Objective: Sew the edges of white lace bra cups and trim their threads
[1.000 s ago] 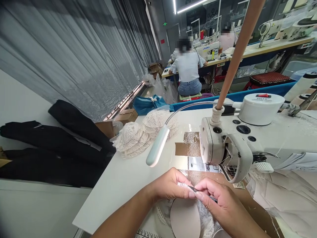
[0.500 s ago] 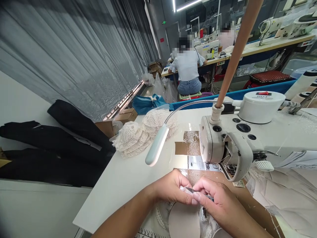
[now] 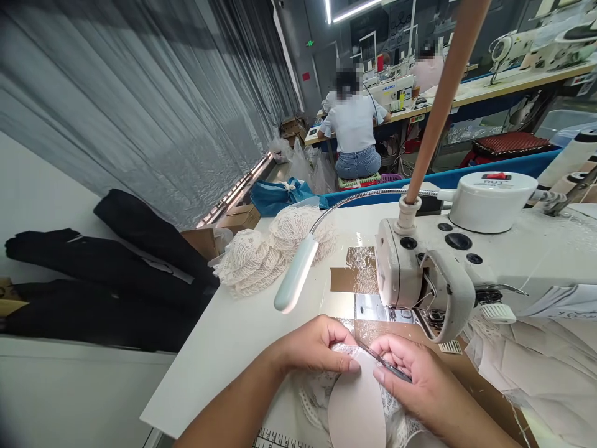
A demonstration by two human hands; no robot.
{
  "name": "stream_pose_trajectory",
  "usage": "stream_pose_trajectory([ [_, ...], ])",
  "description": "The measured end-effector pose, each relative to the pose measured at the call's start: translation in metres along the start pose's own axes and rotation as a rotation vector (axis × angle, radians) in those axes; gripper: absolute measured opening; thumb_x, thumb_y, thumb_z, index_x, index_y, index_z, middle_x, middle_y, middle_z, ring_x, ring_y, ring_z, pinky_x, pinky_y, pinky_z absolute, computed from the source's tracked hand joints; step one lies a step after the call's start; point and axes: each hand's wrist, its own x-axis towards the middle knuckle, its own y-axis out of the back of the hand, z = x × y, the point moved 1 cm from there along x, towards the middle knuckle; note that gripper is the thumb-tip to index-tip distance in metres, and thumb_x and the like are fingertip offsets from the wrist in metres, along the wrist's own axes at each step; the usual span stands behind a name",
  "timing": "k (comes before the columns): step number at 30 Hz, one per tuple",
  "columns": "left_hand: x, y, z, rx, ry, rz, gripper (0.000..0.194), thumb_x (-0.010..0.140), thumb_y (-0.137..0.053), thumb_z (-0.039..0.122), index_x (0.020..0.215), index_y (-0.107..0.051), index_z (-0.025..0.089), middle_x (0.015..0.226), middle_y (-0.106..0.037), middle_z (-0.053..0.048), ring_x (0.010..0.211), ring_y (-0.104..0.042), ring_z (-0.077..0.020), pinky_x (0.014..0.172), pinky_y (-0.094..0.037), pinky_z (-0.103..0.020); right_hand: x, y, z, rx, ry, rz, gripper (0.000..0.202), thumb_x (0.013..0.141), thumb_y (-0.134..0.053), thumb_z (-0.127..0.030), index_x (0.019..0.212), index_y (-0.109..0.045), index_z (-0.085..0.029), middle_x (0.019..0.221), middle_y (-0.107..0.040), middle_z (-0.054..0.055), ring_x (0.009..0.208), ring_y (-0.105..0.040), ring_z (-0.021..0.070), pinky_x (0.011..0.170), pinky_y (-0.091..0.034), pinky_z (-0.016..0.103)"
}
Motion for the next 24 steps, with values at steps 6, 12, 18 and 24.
stream_pose_trajectory([
  [6, -0.001, -0.004, 0.006, -0.064, -0.039, 0.012, 0.039, 0.070, -0.081, 0.047, 0.090, -0.076, 0.013, 0.073, -0.060, 0.001, 0.068, -0.049, -0.0112, 0.065, -0.038, -0.022, -0.002, 0.009, 0.001, 0.006, 0.007, -0.026, 0.040, 0.093, -0.050, -0.058, 0.110, -0.063, -0.024, 0.086, -0.066, 0.004, 0.082, -0.065, 0.0225, 0.074, -0.053, 0.034],
  [12, 0.001, -0.008, 0.003, -0.025, -0.007, -0.007, 0.039, 0.071, -0.081, 0.048, 0.084, -0.075, 0.012, 0.065, -0.051, 0.003, 0.062, -0.040, -0.0084, 0.056, -0.030, -0.021, -0.001, 0.005, -0.008, -0.135, 0.013, -0.036, 0.043, 0.091, -0.048, -0.063, 0.098, -0.065, -0.024, 0.082, -0.063, 0.002, 0.075, -0.058, 0.0201, 0.067, -0.047, 0.032],
  [18, 0.002, -0.008, 0.004, -0.002, 0.005, -0.006, 0.043, 0.068, -0.081, 0.052, 0.085, -0.076, 0.013, 0.065, -0.052, 0.002, 0.061, -0.041, -0.0093, 0.055, -0.033, -0.022, -0.002, 0.004, -0.013, -0.128, -0.013, 0.038, 0.042, 0.094, -0.045, -0.061, 0.089, -0.064, -0.024, 0.075, -0.059, 0.000, 0.071, -0.055, 0.0186, 0.064, -0.044, 0.031],
  [24, 0.005, -0.009, 0.004, 0.023, -0.060, 0.008, 0.039, 0.072, -0.078, 0.047, 0.091, -0.075, 0.014, 0.077, -0.063, -0.001, 0.070, -0.052, -0.0123, 0.065, -0.042, -0.022, 0.001, 0.008, 0.000, -0.301, 0.016, 0.070, 0.037, 0.088, -0.053, -0.060, 0.080, -0.057, -0.024, 0.070, -0.054, -0.001, 0.066, -0.051, 0.0180, 0.058, -0.039, 0.029],
])
